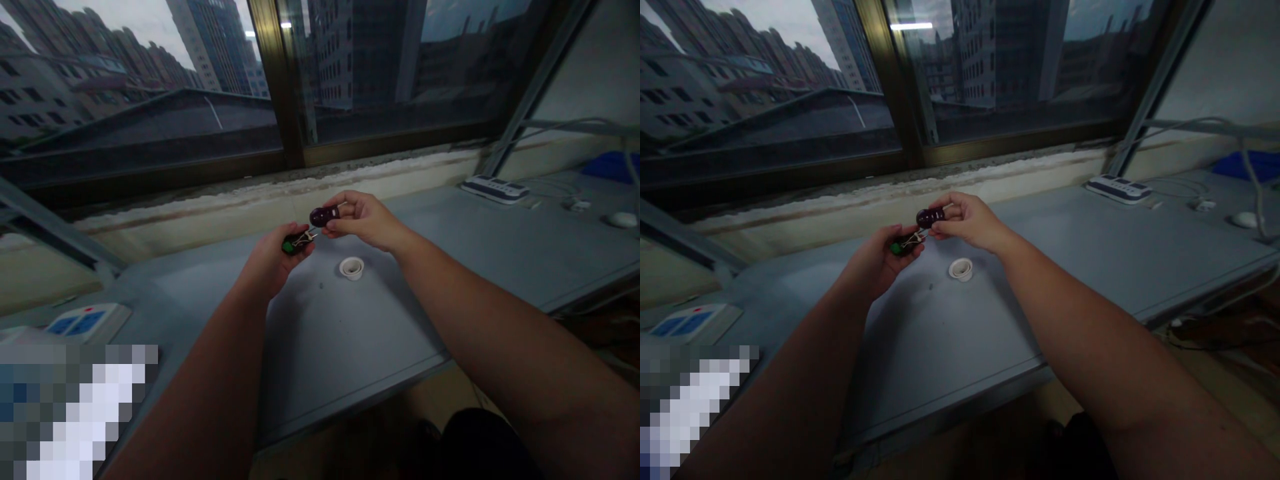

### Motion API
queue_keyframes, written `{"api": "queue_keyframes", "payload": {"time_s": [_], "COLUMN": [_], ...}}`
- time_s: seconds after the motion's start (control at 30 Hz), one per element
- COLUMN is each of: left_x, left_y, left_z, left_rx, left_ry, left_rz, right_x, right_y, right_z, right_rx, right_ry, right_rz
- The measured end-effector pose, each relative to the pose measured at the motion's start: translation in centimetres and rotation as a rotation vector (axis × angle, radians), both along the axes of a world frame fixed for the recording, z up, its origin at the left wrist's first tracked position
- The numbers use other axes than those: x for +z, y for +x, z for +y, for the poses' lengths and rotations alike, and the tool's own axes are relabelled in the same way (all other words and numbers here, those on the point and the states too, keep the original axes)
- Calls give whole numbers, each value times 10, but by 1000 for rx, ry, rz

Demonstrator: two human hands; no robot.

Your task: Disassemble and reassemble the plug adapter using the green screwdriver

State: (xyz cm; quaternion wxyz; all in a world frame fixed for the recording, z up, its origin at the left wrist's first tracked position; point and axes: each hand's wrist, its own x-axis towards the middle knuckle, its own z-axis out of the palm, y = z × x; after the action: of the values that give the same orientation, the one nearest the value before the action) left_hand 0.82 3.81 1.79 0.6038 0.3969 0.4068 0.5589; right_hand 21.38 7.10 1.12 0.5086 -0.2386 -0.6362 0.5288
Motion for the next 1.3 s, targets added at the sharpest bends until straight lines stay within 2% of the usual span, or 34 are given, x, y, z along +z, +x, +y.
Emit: {"api": "queue_keyframes", "payload": {"time_s": [0.23,0.37,0.57,0.83,1.1,1.17,1.3], "left_x": [12,15,14,3,0,1,5], "left_y": [4,6,7,2,1,0,-2], "left_z": [-10,-13,-15,-10,-9,-7,-5], "left_rx": [-156,-210,-213,-270,-204,-137,32], "left_ry": [-160,-187,-136,-37,27,49,54], "left_rz": [-79,-76,-44,-2,0,-7,21], "right_x": [-4,-10,-17,-18,-12,-10,-7], "right_y": [-1,-5,-9,-10,-6,-4,0], "right_z": [-2,-2,1,2,-3,-1,9], "right_rx": [-140,-79,-32,-37,-42,-118,-360], "right_ry": [360,366,343,278,293,314,327], "right_rz": [-284,-331,-348,-372,-374,-338,-252]}}
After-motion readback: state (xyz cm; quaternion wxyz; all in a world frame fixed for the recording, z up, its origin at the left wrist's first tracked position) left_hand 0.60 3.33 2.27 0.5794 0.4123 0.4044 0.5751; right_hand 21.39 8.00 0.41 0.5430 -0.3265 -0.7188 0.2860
